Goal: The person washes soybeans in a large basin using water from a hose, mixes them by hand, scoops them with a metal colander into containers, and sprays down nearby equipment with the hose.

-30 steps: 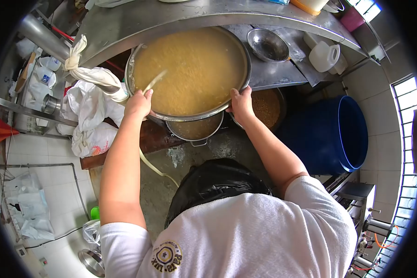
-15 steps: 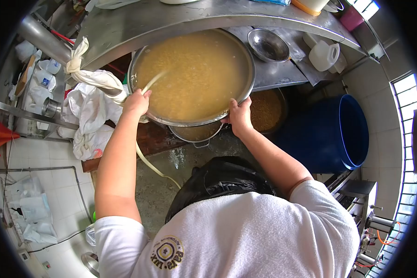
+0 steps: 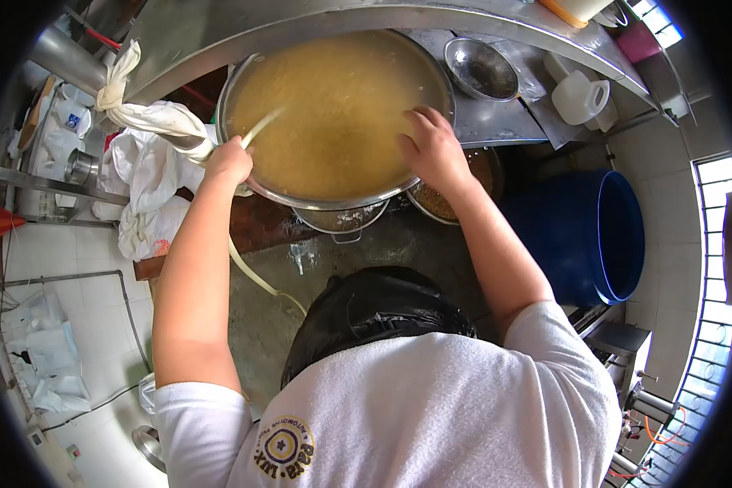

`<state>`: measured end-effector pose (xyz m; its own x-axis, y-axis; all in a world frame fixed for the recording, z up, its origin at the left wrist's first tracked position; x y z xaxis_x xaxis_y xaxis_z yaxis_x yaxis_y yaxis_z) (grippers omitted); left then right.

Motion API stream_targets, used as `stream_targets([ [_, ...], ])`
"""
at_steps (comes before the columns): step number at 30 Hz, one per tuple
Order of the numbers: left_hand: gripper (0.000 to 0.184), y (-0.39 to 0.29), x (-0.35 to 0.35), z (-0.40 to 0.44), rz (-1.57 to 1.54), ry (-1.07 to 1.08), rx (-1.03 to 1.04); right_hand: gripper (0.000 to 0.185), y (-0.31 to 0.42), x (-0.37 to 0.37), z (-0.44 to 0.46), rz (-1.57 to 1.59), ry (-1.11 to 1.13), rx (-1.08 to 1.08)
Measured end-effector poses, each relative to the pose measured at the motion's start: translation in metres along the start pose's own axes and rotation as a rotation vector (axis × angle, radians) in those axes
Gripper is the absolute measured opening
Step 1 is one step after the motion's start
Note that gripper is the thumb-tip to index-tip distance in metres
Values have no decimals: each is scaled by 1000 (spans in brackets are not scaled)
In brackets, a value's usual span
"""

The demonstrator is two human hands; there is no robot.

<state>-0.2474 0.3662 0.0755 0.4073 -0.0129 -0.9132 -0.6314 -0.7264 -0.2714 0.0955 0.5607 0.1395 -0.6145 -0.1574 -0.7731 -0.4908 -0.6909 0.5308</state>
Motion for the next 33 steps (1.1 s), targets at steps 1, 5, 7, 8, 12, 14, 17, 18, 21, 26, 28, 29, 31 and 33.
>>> stream_targets([
  [1,36,1,0,1,0,3,-7,51,8,19,11,16,175,-40],
  [5,37,3,2,3,1,-7,-15,55,39,69,41,-44,307,-186],
  [7,36,1,1,1,0,-13,-22,64,60,96,47,-224,462,-279],
  [8,36,0,0,0,-1,-17,-25,64,69,100,52,-221,468,-287],
  [12,37,7,6,7,13,-24,-33,72,62,165,63,-403,821,-268],
  [14,37,7,4,10,24,-37,-34,75,55,183,60,-450,907,-315],
  [17,37,3,0,3,1,-16,-67,79,46,186,59,-443,856,-209],
  [18,37,2,-2,1,3,-13,-64,83,45,189,61,-458,841,-212],
  [21,37,1,-1,0,-20,2,-85,88,41,188,64,-499,864,-157],
  [26,36,3,0,4,3,10,-66,94,28,206,74,-518,901,-141],
  [28,36,2,0,3,-7,-3,-54,88,29,201,76,-522,879,-97],
  [29,36,2,-1,4,-20,-17,-45,88,27,206,80,-522,879,-96],
  [31,35,1,-2,3,-17,-17,-49,78,12,230,86,-527,992,-100],
  [33,35,2,0,4,-15,-14,-54,67,4,235,91,-514,1061,-85],
])
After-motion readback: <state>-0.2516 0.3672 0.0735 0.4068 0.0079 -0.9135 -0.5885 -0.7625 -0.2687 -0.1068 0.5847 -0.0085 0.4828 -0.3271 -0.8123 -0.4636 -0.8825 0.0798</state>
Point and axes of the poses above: each hand's wrist, its own z-axis towards the middle knuckle, its own x-axis out of the palm, y = z × x, the point moved 8 cm from there along z, towards the middle knuckle, and after that the axes turned 6 degrees about x, right-handed, at the moved point
